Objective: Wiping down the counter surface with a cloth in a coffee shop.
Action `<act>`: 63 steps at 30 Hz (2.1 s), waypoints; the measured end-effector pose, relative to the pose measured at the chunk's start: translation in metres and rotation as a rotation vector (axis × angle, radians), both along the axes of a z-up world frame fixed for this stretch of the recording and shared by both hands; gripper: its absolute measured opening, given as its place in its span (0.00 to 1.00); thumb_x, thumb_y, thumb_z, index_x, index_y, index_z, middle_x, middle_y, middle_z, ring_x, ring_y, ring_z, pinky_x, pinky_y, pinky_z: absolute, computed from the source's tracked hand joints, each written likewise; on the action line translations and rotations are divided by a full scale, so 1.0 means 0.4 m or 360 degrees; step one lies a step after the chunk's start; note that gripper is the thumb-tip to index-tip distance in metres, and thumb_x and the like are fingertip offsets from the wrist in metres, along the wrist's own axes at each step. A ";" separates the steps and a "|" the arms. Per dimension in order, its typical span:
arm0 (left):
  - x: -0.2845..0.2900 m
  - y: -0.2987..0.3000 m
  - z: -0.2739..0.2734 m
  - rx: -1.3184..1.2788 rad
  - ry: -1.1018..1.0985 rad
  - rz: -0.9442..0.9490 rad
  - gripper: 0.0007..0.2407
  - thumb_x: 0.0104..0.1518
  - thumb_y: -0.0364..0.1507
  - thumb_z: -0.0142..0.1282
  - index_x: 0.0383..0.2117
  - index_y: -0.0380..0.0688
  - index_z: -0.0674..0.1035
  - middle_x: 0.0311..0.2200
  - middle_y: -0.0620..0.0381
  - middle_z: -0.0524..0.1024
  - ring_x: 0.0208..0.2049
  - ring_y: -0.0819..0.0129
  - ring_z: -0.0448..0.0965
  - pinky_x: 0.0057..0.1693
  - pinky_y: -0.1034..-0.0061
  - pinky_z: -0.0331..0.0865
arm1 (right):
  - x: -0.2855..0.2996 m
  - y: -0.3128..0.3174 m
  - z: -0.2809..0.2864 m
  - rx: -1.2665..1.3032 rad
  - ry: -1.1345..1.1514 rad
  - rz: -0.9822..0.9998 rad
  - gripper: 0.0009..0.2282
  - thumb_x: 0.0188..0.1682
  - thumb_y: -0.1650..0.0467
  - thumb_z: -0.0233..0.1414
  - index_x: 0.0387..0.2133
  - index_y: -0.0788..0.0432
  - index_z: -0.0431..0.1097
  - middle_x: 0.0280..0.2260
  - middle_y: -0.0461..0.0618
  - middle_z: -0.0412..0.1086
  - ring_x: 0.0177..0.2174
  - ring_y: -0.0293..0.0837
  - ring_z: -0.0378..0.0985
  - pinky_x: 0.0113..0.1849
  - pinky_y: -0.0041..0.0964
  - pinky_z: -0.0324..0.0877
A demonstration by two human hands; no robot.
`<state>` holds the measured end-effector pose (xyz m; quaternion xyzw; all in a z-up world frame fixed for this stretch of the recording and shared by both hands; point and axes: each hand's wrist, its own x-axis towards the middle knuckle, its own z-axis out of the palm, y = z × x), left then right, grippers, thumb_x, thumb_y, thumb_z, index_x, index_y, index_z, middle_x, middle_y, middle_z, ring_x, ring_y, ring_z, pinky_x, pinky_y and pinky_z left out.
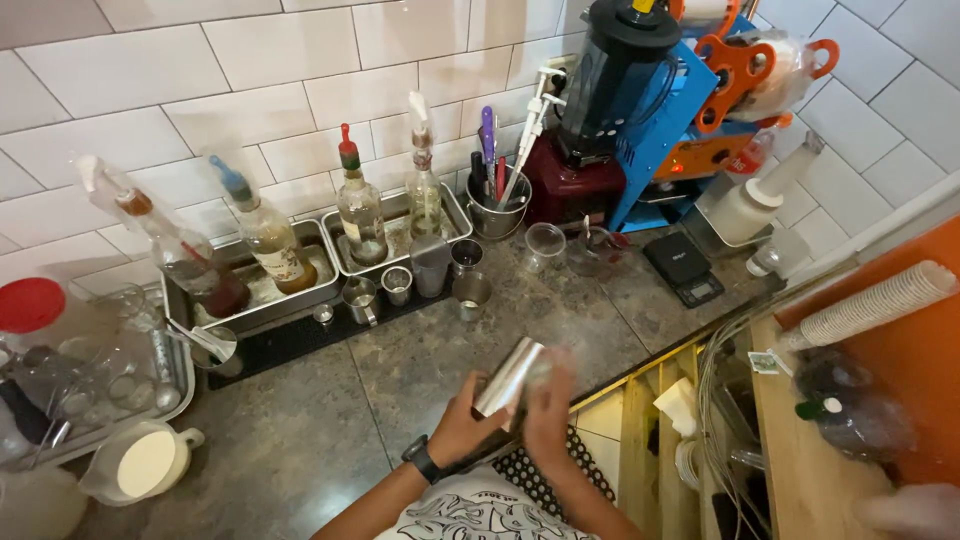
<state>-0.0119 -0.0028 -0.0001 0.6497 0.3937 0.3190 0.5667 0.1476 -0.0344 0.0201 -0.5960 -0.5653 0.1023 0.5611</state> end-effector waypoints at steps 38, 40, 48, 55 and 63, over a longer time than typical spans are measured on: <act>-0.042 0.056 0.059 0.0250 -0.0085 -0.0062 0.42 0.36 0.40 0.74 0.62 0.49 0.65 0.52 0.48 0.79 0.49 0.52 0.83 0.56 0.57 0.76 | 0.081 0.008 -0.152 -0.1664 0.0992 0.0398 0.25 0.55 0.57 0.38 0.58 0.57 0.70 0.60 0.57 0.70 0.57 0.52 0.73 0.56 0.51 0.67; -0.028 0.055 0.009 0.0158 -0.0125 0.0017 0.48 0.36 0.45 0.76 0.68 0.53 0.58 0.54 0.45 0.78 0.52 0.49 0.83 0.57 0.53 0.76 | 0.070 0.009 -0.136 -0.1786 0.0886 0.0326 0.25 0.56 0.55 0.35 0.56 0.52 0.71 0.58 0.55 0.71 0.57 0.51 0.73 0.57 0.56 0.67; -0.028 0.010 0.043 0.0121 -0.0267 0.0192 0.29 0.42 0.36 0.74 0.52 0.45 0.73 0.47 0.51 0.81 0.47 0.57 0.85 0.54 0.64 0.77 | -0.031 -0.055 -0.087 -0.1171 0.1324 0.0269 0.24 0.59 0.58 0.32 0.54 0.61 0.67 0.28 0.50 0.66 0.23 0.40 0.66 0.25 0.36 0.65; -0.032 0.023 0.014 -0.0327 -0.0273 0.0388 0.46 0.40 0.50 0.77 0.64 0.37 0.65 0.60 0.32 0.67 0.64 0.33 0.64 0.67 0.36 0.58 | -0.056 -0.060 -0.024 -0.1706 0.1299 0.0383 0.33 0.62 0.56 0.38 0.71 0.67 0.38 0.71 0.71 0.30 0.69 0.68 0.30 0.66 0.66 0.35; -0.126 0.139 0.035 -0.0161 0.0078 0.0749 0.47 0.37 0.42 0.79 0.65 0.32 0.64 0.60 0.26 0.66 0.64 0.29 0.64 0.68 0.35 0.57 | -0.012 -0.051 -0.037 -0.1879 0.2036 0.0450 0.38 0.53 0.49 0.48 0.67 0.68 0.57 0.63 0.74 0.59 0.58 0.69 0.66 0.54 0.65 0.67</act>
